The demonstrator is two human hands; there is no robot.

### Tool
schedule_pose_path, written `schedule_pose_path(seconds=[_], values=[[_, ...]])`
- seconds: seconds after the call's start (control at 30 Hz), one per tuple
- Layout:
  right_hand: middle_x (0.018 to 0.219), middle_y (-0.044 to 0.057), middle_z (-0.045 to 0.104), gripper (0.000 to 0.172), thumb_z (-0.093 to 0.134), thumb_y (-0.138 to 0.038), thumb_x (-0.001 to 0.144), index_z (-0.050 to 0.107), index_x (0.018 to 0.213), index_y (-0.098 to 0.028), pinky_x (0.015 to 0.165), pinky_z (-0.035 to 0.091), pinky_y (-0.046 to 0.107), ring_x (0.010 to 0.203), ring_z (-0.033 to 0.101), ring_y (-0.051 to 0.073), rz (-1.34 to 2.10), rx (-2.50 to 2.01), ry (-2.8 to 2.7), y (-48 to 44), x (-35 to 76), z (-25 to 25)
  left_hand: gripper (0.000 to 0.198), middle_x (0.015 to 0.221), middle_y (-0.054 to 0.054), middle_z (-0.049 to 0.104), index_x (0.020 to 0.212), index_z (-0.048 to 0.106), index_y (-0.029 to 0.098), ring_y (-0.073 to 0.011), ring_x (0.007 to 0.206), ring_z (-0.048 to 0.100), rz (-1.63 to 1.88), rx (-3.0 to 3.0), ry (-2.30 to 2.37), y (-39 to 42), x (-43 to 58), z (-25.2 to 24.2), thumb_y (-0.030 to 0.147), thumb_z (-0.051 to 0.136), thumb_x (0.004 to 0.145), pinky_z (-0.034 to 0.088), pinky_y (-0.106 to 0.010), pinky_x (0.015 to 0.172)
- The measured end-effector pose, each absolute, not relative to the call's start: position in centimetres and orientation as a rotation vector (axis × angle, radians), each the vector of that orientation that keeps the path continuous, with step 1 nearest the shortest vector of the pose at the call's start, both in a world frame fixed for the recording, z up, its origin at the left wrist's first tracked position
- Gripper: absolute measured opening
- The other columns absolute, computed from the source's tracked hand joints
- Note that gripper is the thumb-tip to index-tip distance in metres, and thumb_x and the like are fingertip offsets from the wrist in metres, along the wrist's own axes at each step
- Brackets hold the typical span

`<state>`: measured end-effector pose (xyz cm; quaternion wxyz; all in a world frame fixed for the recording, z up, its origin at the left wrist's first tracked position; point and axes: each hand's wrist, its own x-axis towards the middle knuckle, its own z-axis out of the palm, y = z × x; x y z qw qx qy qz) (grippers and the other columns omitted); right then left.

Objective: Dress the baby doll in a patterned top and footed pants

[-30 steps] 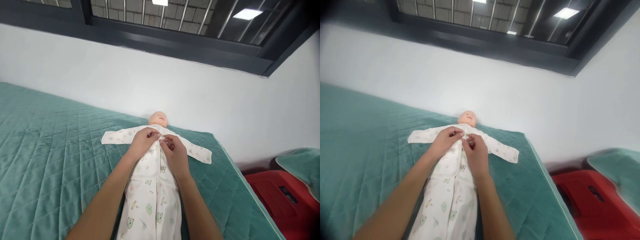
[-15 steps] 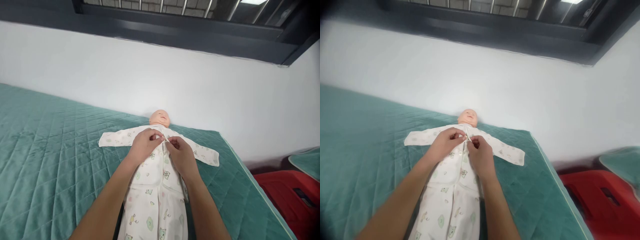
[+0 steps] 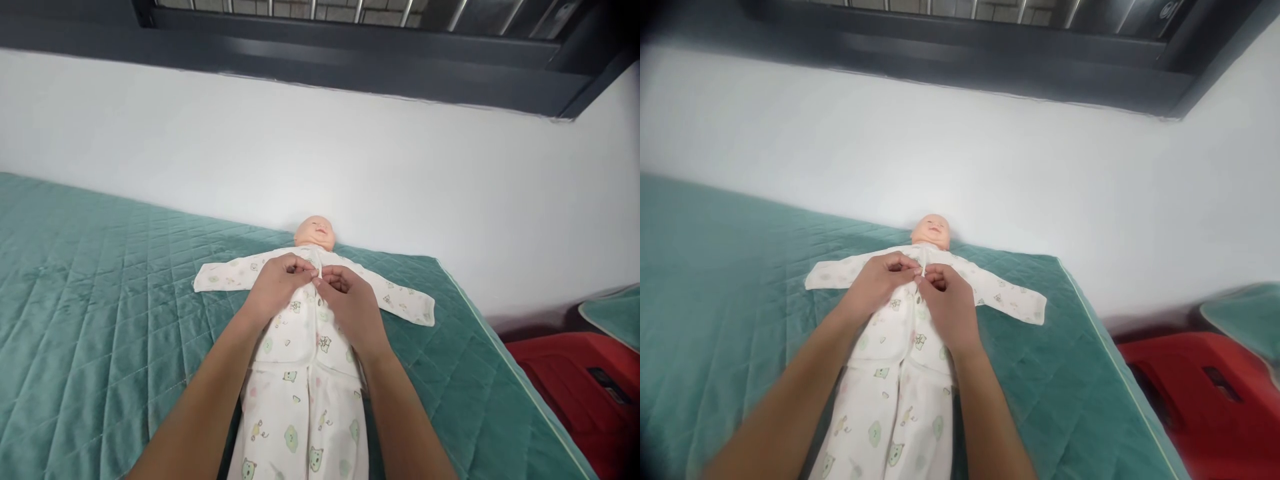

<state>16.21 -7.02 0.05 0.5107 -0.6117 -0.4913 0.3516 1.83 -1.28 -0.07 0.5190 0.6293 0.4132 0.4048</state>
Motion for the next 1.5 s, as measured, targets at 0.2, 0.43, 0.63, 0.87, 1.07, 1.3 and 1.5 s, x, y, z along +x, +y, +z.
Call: schedule_pose_path(seconds=[0.2, 0.43, 0.63, 0.87, 1.07, 1.3, 1.5], values=[[0.078, -0.001, 0.068, 0.027, 0.068, -0.034, 0.077, 0.06, 0.1, -0.023, 0.066, 0.048, 0.029, 0.07, 0.061, 0.016, 0.729, -1.525, -1.317, -7.1, 16.0, 0.0, 0.026, 0.081, -0.002, 0.063, 0.073, 0.07, 0.019, -0.0131, 0.067, 0.053, 0.931, 1.593, 0.981, -1.5, 1.4, 0.5, 0.043, 0.063, 0.08, 0.038, -0.024, 0.054], [0.076, -0.004, 0.067, 0.022, 0.063, -0.028, 0.078, 0.056, 0.099, -0.027, 0.062, 0.046, 0.028, 0.068, 0.061, 0.015, 0.695, -1.558, -1.389, -7.4, 15.7, 0.3, 0.016, 0.082, -0.001, 0.061, 0.08, 0.07, 0.019, -0.0097, 0.059, 0.049, 0.861, 1.572, 1.033, -1.8, 1.4, 1.0, 0.033, 0.066, 0.074, 0.033, -0.022, 0.046], [0.077, -0.004, 0.067, 0.025, 0.065, -0.033, 0.08, 0.06, 0.103, -0.028, 0.066, 0.047, 0.029, 0.069, 0.059, 0.015, 0.702, -1.547, -1.395, -7.6, 15.7, 0.4, 0.015, 0.078, 0.0, 0.062, 0.079, 0.069, 0.019, -0.0084, 0.054, 0.045, 0.827, 1.556, 1.075, -1.7, 1.1, 1.5, 0.032, 0.063, 0.074, 0.032, -0.023, 0.045], [0.077, -0.003, 0.064, 0.027, 0.065, -0.039, 0.081, 0.062, 0.104, -0.026, 0.063, 0.045, 0.027, 0.068, 0.057, 0.014, 0.755, -1.492, -1.359, -7.5, 16.3, 0.3, 0.014, 0.074, 0.0, 0.059, 0.074, 0.067, 0.019, -0.0098, 0.059, 0.046, 0.833, 1.604, 1.075, -1.6, 0.7, 1.6, 0.032, 0.064, 0.074, 0.035, -0.022, 0.049], [0.078, -0.001, 0.064, 0.02, 0.059, -0.042, 0.085, 0.062, 0.089, -0.023, 0.061, 0.042, 0.026, 0.068, 0.056, 0.015, 0.671, -1.495, -1.262, -7.4, 16.5, 0.2, 0.02, 0.07, 0.003, 0.051, 0.089, 0.065, 0.021, -0.0084, 0.054, 0.041, 0.947, 1.524, 0.993, -1.8, 1.0, 1.1, 0.035, 0.068, 0.075, 0.031, -0.022, 0.047], [0.073, -0.002, 0.058, 0.016, 0.052, -0.037, 0.09, 0.054, 0.082, -0.023, 0.067, 0.04, 0.029, 0.068, 0.053, 0.015, 0.292, -1.659, -1.45, -11.1, 14.1, -0.2, 0.016, 0.074, 0.002, 0.056, 0.083, 0.066, 0.019, -0.0116, 0.068, 0.049, 1.156, 1.596, 0.987, -4.5, 0.1, -0.9, 0.034, 0.065, 0.081, 0.038, -0.024, 0.063], [0.093, 0.003, 0.057, 0.015, 0.054, -0.037, 0.087, 0.052, 0.093, -0.023, 0.066, 0.039, 0.029, 0.08, 0.056, 0.018, 0.118, -1.738, -1.61, -12.9, 13.1, -1.1, 0.017, 0.09, -0.003, 0.062, 0.093, 0.071, 0.022, -0.0158, 0.083, 0.054, 1.075, 1.873, 0.821, -6.1, -0.9, -1.2, 0.033, 0.062, 0.086, 0.042, -0.027, 0.074]])
